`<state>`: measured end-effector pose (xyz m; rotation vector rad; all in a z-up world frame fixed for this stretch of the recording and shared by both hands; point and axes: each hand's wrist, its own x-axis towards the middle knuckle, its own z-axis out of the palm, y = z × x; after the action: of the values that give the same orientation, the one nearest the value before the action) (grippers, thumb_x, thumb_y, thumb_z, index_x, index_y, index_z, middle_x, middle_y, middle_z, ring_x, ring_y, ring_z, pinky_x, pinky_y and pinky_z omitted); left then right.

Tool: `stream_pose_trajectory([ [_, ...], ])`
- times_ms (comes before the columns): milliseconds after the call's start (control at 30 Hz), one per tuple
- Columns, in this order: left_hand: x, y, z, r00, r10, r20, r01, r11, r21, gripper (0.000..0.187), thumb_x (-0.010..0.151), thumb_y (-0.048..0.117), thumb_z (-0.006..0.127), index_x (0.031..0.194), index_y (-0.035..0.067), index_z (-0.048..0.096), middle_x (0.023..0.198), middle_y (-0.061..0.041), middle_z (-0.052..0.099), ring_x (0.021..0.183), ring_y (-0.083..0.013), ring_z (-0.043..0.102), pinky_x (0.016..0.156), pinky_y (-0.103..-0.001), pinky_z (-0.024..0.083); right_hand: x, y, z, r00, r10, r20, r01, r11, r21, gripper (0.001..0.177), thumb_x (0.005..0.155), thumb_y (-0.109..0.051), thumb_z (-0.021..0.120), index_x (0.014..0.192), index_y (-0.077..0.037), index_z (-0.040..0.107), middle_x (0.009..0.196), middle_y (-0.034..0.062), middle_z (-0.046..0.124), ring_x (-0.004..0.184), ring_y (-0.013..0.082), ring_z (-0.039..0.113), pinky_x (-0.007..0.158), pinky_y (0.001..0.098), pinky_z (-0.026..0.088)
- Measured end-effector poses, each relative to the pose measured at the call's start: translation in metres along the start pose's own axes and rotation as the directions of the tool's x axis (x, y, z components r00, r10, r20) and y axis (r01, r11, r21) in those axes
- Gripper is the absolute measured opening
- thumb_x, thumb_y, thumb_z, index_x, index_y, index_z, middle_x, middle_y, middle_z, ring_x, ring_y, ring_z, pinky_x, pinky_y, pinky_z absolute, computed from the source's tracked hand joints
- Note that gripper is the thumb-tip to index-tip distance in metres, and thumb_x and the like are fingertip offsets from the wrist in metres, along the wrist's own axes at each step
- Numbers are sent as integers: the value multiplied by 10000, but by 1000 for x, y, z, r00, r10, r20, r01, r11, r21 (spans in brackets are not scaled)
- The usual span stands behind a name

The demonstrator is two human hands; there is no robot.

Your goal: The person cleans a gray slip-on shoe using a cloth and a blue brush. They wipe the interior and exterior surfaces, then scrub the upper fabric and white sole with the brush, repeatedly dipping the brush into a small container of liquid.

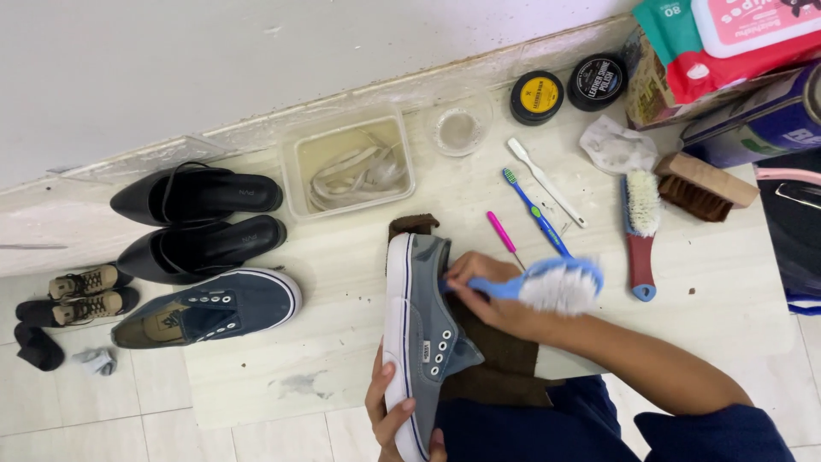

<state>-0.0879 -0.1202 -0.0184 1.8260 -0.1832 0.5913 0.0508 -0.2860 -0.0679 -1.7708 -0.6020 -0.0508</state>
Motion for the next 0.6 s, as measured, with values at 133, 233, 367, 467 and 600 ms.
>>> stream_pose_trajectory([
  [133,-10,-12,-1,1000,3,-24,-3,1000,5,386,856,217,556,1227,174,460,1408,-218,412,1384,-528,393,1140,-657,425,5,-6,-17,997,-14,-74,-6,965,-261,100,910,-5,625,970,-37,553,1029,150,668,830,212,709,693,265,577],
  [233,-15,-17,1,997,43,-61,-43,999,-12,401,843,216,556,1229,167,457,1389,-232,416,1361,-550,406,1137,-674,412,4,-9,-7,1000,-5,12,7,973,-231,79,935,-67,599,897,-96,536,988,87,659,786,170,693,667,266,572],
  [367,-34,-25,-3,992,-9,-123,15,999,44,461,733,202,597,1167,170,447,1377,-245,425,1340,-470,433,1157,-619,395,8,-8,-9,998,-21,-58,12,990,-143,67,917,-16,609,879,-32,556,938,143,650,835,224,684,689,274,561],
  [467,-39,-32,-3,989,-12,-144,18,999,38,488,700,207,608,1157,175,439,1365,-248,430,1336,-438,428,1163,-623,380,6,-9,-6,998,-60,26,65,968,-241,85,928,-32,603,886,-45,529,957,144,650,810,230,669,685,296,555],
  [600,-40,-41,0,979,128,-158,-113,989,100,482,703,210,556,1164,123,445,1151,71,447,1270,-409,451,1145,-672,381,3,-3,3,992,97,-77,-112,967,-229,215,872,-5,533,729,-159,578,868,-30,659,773,86,657,579,207,487],
])
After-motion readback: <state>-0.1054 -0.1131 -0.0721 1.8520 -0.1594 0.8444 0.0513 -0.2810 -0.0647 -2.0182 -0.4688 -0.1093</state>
